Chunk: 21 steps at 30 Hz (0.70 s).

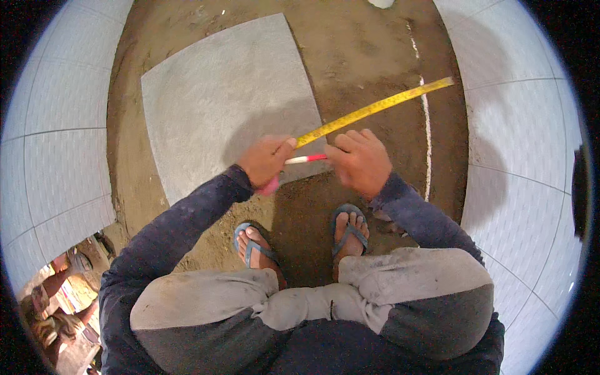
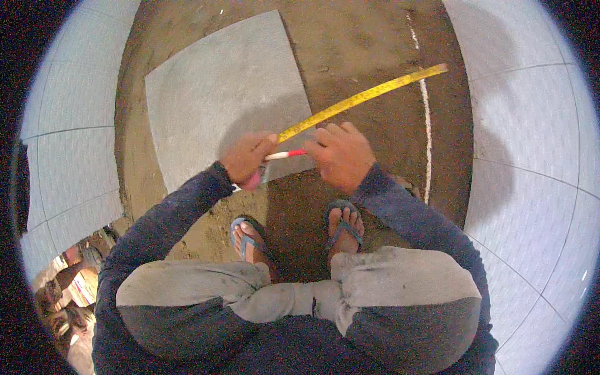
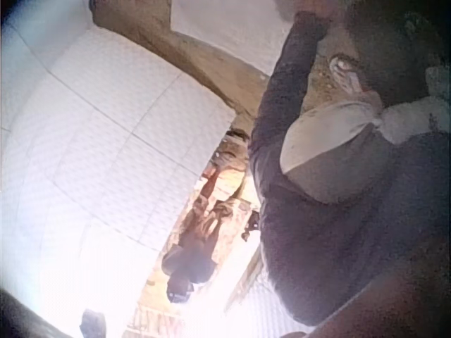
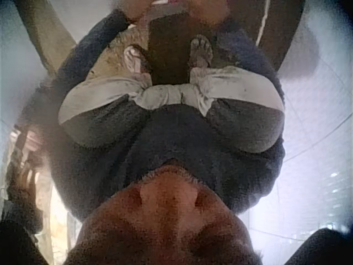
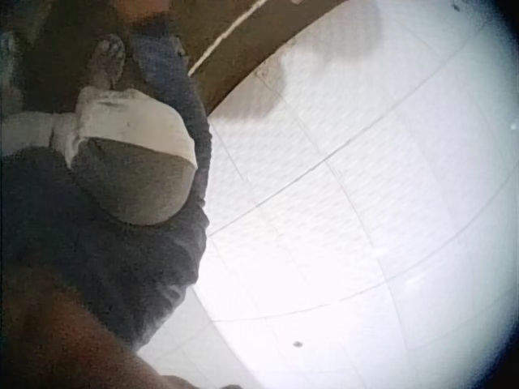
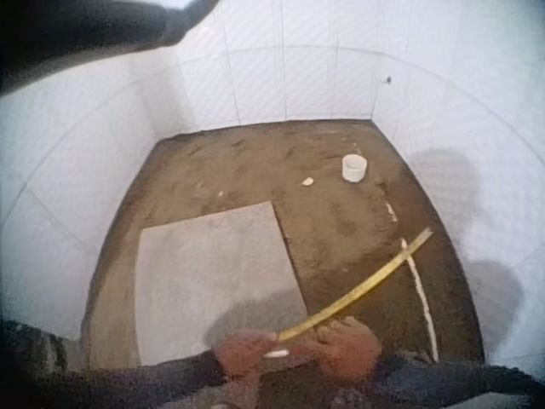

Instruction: The person measures the floor area and a large tile using a tape measure. They then use a red marker and a metal straightedge to draw lines on the tile, preparing it for cutting.

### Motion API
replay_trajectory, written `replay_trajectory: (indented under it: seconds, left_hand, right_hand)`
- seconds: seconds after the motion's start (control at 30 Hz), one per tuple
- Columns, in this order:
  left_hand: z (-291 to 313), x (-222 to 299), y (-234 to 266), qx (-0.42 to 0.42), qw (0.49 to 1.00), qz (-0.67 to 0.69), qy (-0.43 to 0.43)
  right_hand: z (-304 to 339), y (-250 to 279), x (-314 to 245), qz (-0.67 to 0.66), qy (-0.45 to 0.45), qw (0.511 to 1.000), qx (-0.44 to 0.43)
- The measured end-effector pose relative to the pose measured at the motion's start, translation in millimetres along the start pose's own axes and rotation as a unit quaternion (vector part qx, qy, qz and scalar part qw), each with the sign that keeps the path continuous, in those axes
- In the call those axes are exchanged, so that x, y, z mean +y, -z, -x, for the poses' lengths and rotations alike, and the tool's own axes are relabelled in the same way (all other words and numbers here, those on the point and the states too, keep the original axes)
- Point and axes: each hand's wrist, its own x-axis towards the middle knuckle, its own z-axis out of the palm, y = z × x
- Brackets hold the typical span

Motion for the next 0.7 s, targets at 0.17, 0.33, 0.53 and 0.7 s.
replay_trajectory:
  seconds: [0.17, 0.33, 0.53, 0.7]
  left_hand:
    - [58.9, -71.4, 66.8, -0.003, 0.995, -0.059, 0.083]
    - [146.8, -118.0, 86.2, -0.002, 0.983, 0.011, 0.183]
    - [153.1, -142.8, 90.5, -0.044, 0.984, 0.012, 0.174]
    - [139.1, -155.5, 98.4, -0.049, 0.983, -0.062, 0.164]
  right_hand:
    - [57.6, -26.5, 60.3, -0.109, -0.203, 0.972, 0.046]
    - [66.9, -54.6, 75.3, -0.235, -0.353, 0.904, 0.049]
    - [13.4, -79.4, 42.5, -0.589, -0.517, 0.619, 0.05]
    - [18.0, -114.5, 54.9, -0.463, -0.508, 0.727, -0.018]
